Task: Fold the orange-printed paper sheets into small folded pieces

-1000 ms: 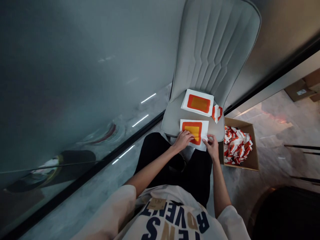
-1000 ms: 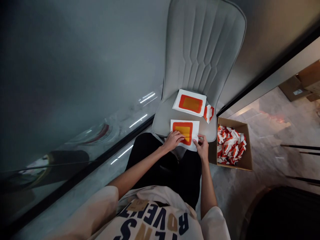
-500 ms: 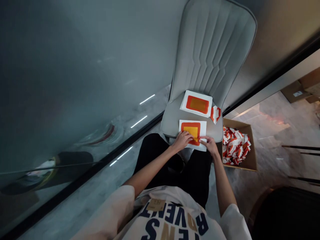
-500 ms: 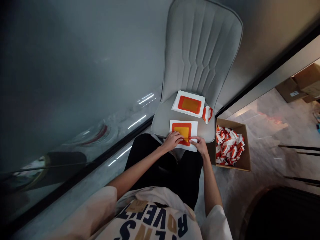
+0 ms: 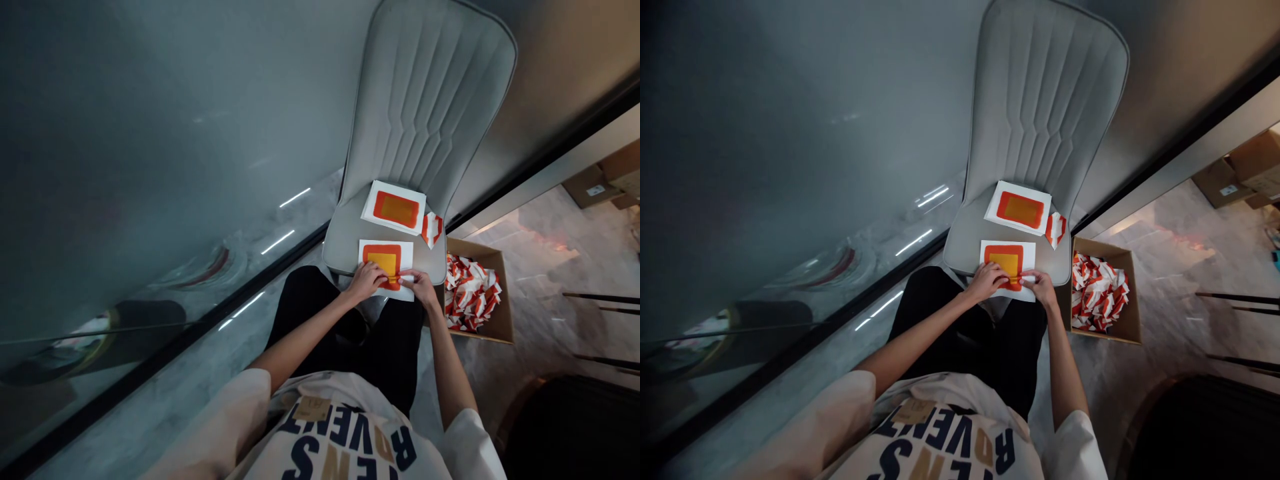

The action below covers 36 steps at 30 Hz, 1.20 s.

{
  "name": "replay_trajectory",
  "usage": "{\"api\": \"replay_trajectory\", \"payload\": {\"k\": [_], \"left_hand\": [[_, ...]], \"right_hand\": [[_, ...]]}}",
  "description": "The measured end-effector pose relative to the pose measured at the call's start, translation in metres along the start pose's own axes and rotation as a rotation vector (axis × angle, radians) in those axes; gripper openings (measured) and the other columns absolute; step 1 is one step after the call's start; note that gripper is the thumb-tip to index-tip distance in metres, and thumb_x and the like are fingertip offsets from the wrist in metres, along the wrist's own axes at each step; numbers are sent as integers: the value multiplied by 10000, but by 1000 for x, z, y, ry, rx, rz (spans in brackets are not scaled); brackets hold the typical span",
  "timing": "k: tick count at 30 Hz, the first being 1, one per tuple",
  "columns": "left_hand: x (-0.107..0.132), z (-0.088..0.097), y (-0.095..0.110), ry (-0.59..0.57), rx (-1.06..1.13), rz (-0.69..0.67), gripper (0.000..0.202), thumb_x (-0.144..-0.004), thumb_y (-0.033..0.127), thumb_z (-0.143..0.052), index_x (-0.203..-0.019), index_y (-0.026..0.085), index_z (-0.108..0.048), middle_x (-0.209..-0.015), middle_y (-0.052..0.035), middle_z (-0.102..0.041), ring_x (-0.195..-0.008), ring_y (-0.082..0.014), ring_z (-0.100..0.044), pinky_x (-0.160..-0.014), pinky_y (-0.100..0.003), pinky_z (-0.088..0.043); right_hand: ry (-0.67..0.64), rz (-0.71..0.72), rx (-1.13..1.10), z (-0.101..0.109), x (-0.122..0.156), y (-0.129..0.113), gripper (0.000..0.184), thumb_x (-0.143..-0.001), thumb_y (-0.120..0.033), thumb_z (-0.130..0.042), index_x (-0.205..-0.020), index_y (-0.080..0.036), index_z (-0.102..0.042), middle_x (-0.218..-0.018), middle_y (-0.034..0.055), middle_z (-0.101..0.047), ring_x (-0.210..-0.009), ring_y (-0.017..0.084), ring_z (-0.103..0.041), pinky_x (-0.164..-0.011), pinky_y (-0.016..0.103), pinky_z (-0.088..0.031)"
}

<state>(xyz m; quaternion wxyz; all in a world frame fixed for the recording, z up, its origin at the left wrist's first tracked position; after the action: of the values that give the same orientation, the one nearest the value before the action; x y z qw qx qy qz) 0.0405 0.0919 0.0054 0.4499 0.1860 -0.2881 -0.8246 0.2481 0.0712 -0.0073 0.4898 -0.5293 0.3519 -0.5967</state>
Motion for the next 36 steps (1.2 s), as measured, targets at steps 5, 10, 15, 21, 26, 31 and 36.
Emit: {"api": "replay_trajectory", "payload": {"k": [5,10,15,21,26,31,36], "left_hand": [[-2,0,2,-6,1,35,192,-1008,301,-626,-1052,231,-799,-1002,-64,-707,-1035,-247,-592,-970,-409,-388],[-3,1,2,-2,-7,21,194,-1007,294,-628,-1056,222,-802,-1006,-71,-714,-1030,-252,-599,-962,-414,-406],[2,7,-2,-17,40,-3,175,-1005,305,-652,-1060,212,-789,-1008,-67,-736,-1015,-238,-621,-955,-385,-418],[18,22,-12,45,-29,106,185,-1008,344,-656,-1007,218,-792,-986,-65,-748,-1028,-242,-646,-951,-387,-411],[12,31,-12,16,-42,179,162,-987,341,-690,-988,206,-780,-1022,-68,-759,-978,-222,-675,-892,-340,-441],[8,43,-14,-20,-38,262,164,-948,370,-741,-947,208,-765,-936,-41,-778,-831,-199,-695,-765,-303,-457],[12,49,-23,-34,-105,393,221,-929,424,-759,-940,204,-748,-909,-59,-769,-882,-234,-702,-835,-342,-475]], "right_hand": [[227,282,592,1,16,-28,417,-890,-511,-738,-1199,-235,-778,-1080,111,-631,-989,266,-586,-926,399,-493],[134,426,926,-23,18,-39,203,-990,-393,-665,-1103,-298,-803,-1189,111,-641,-1140,295,-539,-985,425,-410],[16,388,792,-22,-3,-30,156,-992,-333,-677,-970,-271,-819,-994,74,-730,-1026,253,-615,-934,381,-428],[-82,369,588,-12,-20,-30,163,-901,-374,-783,-817,-238,-816,-786,48,-754,-805,213,-661,-781,310,-489],[-118,221,549,-8,-25,-33,162,-853,-381,-804,-822,-223,-820,-794,50,-781,-739,197,-704,-737,287,-520],[-160,141,590,-8,-29,-33,73,-840,-305,-781,-844,-244,-821,-834,22,-802,-756,191,-727,-750,283,-522],[-112,47,689,-2,-38,-30,101,-738,-296,-853,-810,-261,-792,-777,-8,-784,-731,183,-710,-726,278,-488]]}}
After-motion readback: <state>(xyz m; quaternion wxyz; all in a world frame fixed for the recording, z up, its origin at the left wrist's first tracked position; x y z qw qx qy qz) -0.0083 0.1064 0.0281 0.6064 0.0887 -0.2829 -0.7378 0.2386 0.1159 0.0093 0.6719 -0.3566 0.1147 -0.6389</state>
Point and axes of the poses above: each hand's wrist, its own x-axis away from the middle knuckle, its own z-axis out of the back of the hand, y = z × x, the point moved 5 cm from there along -x, towards the middle knuckle
